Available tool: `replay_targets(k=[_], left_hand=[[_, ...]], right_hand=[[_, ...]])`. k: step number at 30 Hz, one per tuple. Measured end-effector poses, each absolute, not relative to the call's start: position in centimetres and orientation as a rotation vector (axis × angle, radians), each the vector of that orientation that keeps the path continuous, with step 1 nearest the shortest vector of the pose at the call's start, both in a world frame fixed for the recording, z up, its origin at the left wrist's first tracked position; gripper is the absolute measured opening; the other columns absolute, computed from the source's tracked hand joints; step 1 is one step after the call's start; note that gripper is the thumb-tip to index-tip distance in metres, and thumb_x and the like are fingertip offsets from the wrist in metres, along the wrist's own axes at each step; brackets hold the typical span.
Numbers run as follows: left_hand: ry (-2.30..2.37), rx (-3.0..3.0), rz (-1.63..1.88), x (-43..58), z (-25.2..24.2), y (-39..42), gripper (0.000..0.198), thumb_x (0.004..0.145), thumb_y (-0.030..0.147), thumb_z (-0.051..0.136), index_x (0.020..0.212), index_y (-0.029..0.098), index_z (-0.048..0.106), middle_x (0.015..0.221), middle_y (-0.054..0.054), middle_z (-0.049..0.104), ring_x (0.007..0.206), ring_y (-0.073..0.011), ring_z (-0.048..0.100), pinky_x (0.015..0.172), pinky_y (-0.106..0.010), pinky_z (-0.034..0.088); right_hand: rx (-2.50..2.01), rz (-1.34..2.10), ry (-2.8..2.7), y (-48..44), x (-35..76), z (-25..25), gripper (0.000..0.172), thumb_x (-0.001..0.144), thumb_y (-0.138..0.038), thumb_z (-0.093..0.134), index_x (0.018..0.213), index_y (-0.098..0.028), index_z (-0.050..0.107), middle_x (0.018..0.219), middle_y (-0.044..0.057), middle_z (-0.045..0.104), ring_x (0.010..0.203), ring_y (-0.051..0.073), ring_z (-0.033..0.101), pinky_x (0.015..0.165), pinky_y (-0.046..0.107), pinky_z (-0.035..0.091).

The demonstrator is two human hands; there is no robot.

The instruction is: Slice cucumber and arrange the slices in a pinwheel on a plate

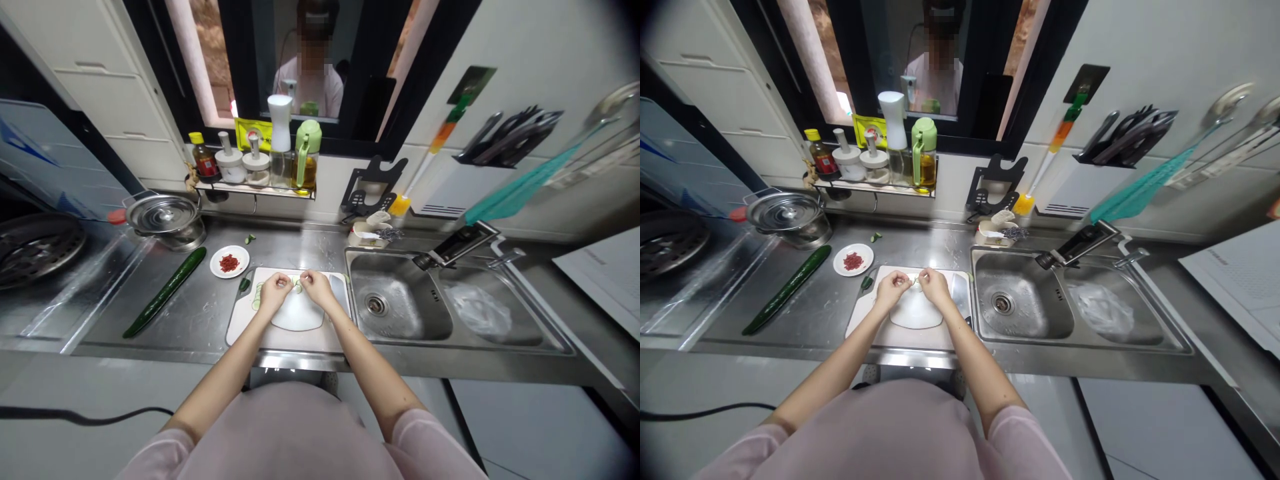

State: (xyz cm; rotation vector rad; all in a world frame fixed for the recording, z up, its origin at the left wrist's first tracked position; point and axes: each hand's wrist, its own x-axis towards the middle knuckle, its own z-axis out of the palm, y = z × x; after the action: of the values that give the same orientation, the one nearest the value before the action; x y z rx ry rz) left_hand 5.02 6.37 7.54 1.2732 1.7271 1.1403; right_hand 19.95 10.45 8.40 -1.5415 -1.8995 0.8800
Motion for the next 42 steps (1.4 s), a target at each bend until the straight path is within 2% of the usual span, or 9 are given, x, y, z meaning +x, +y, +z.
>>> replay_targets(k=[7,13,38,42], left_hand=[[2.027,1.382,0.683,5.4,5.8,8.3,0.009,0.074,0.029,0.063,0.081,0.024,0.065,0.084,0.001,0.071,0.08,-0.0162,0.061,0.073,-0.027,0.036],[2.1,1.465,0.479,6.1,4.9,9.2,0.011,0.078,0.029,0.059,0.086,0.026,0.066,0.088,-0.001,0.073,0.092,-0.0206,0.061,0.083,-0.032,0.032],[2.136,1.593,0.355,6.6,2.8,10.2,0.016,0.081,0.027,0.054,0.09,0.026,0.066,0.09,-0.004,0.071,0.098,-0.026,0.057,0.087,-0.039,0.028],[2.15,1.63,0.335,6.7,2.6,10.2,0.016,0.082,0.028,0.054,0.092,0.026,0.066,0.098,-0.004,0.07,0.1,-0.025,0.055,0.088,-0.039,0.029]], right_hand=[[-1.712,0.806,-2.087,12.3,19.5,6.5,0.016,0.083,-0.019,0.053,0.09,-0.019,0.067,0.078,0.003,0.067,0.072,0.015,0.057,0.066,0.022,0.037],[-1.78,0.748,-2.211,13.0,19.4,5.1,0.018,0.087,-0.019,0.052,0.096,-0.018,0.067,0.093,0.007,0.07,0.088,0.018,0.06,0.072,0.023,0.036],[-1.844,0.608,-2.441,13.6,18.8,3.6,0.024,0.092,-0.018,0.043,0.107,-0.016,0.062,0.108,0.013,0.065,0.097,0.02,0.058,0.076,0.026,0.038],[-1.879,0.532,-2.497,13.5,18.7,3.8,0.024,0.094,-0.021,0.042,0.111,-0.016,0.059,0.111,0.012,0.063,0.104,0.021,0.054,0.079,0.027,0.039]])
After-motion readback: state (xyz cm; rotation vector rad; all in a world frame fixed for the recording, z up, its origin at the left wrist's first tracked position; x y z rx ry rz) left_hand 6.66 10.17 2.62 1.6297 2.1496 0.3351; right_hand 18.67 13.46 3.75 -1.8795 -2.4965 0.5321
